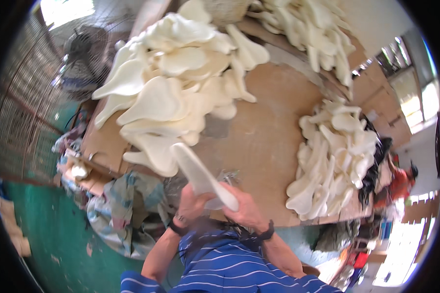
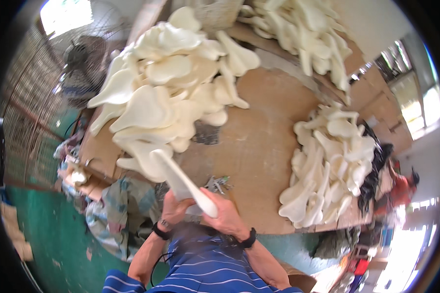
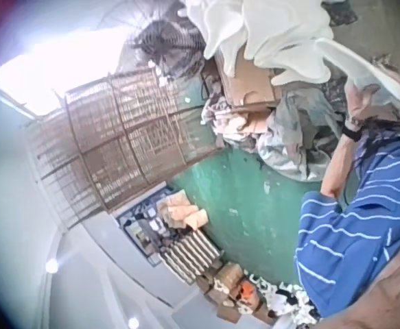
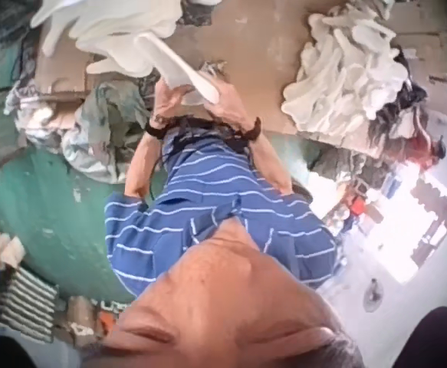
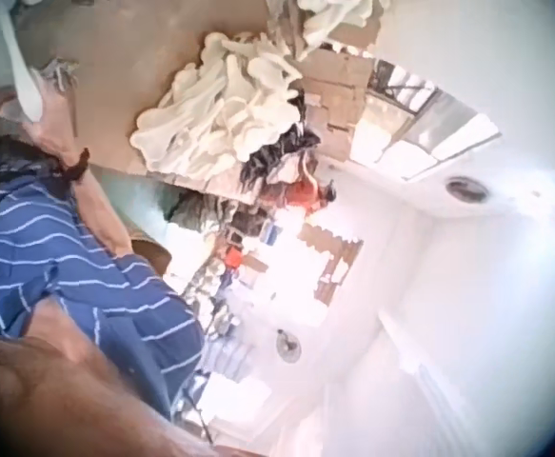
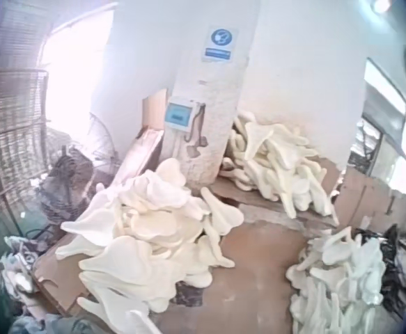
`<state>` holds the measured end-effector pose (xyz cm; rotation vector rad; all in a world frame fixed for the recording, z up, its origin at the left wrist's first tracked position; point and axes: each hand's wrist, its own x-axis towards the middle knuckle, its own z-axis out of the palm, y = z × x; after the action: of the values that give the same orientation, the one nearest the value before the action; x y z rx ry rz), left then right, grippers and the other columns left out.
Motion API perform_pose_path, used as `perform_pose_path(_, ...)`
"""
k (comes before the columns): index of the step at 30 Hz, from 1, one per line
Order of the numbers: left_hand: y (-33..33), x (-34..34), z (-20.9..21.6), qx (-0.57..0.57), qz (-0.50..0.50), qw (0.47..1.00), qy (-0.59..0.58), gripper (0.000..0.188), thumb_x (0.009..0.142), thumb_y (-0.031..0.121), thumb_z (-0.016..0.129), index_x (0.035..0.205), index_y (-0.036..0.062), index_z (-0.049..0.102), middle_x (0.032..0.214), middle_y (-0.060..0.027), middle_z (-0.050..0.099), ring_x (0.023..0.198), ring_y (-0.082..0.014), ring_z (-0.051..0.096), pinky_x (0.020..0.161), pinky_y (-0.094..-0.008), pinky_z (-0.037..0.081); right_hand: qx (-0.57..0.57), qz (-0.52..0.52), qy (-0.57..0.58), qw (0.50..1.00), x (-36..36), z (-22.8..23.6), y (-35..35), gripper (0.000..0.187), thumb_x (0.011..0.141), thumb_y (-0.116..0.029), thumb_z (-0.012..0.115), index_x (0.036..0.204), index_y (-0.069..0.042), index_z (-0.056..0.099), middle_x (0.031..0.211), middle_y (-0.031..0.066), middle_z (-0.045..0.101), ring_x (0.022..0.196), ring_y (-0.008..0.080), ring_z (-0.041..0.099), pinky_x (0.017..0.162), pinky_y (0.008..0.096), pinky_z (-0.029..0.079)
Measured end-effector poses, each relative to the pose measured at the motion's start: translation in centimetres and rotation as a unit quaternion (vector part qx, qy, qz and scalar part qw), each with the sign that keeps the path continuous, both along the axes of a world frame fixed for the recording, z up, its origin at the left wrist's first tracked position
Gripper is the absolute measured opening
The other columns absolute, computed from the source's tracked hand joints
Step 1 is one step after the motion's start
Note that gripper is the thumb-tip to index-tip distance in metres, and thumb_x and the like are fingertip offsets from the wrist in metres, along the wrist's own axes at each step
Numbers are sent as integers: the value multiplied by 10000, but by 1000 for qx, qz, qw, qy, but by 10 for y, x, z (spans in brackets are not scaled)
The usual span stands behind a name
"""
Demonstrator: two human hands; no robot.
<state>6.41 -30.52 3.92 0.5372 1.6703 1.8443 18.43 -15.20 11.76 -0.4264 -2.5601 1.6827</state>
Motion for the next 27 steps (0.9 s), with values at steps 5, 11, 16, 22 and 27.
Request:
perform_pose_path(5,3,1,8,-22,8,999,22,311,786,-68,733,1081,-4,654,968,-88,744,891,-196,722,794,-335,585,1,11,22,1000,3,2,5,728,795,-78,721,1480,-4,484,1280,231,653,1100,358,673,951,388,522)
perform_pose_path(11,10,4,5,-18,7,1000,-9,316,788,-67,737,1084,-1,652,976,-82,741,898,-185,720,794,-319,584,-46,14,11,999,6,1,13,739,792,-88,715,1483,9,473,1283,237,645,1092,368,663,949,397,523)
perform_pose_path(16,16,-1,6,-38,-30,999,19,349,793,-47,761,1118,2,647,979,-81,739,907,-180,712,812,-336,579,-18,-15,-8,1000,12,-5,11,713,791,-85,689,1476,-29,497,1274,233,658,1099,366,674,945,387,527)
perform_pose_path(22,10,-11,-9,27,-149,983,-99,633,859,116,836,1387,12,503,1245,-68,653,1161,-158,610,987,-323,514,-70,-126,-53,988,23,-32,14,474,833,-120,666,1290,2,639,1131,197,720,1026,295,706,915,365,534)
perform_pose_path(27,-6,-4,-13,31,-215,969,-120,629,939,173,762,1461,11,451,1315,-103,606,1217,-168,568,1034,-341,481,-178,-167,-55,968,40,-54,20,441,852,-127,682,1257,44,644,1081,118,722,960,178,676,868,327,537)
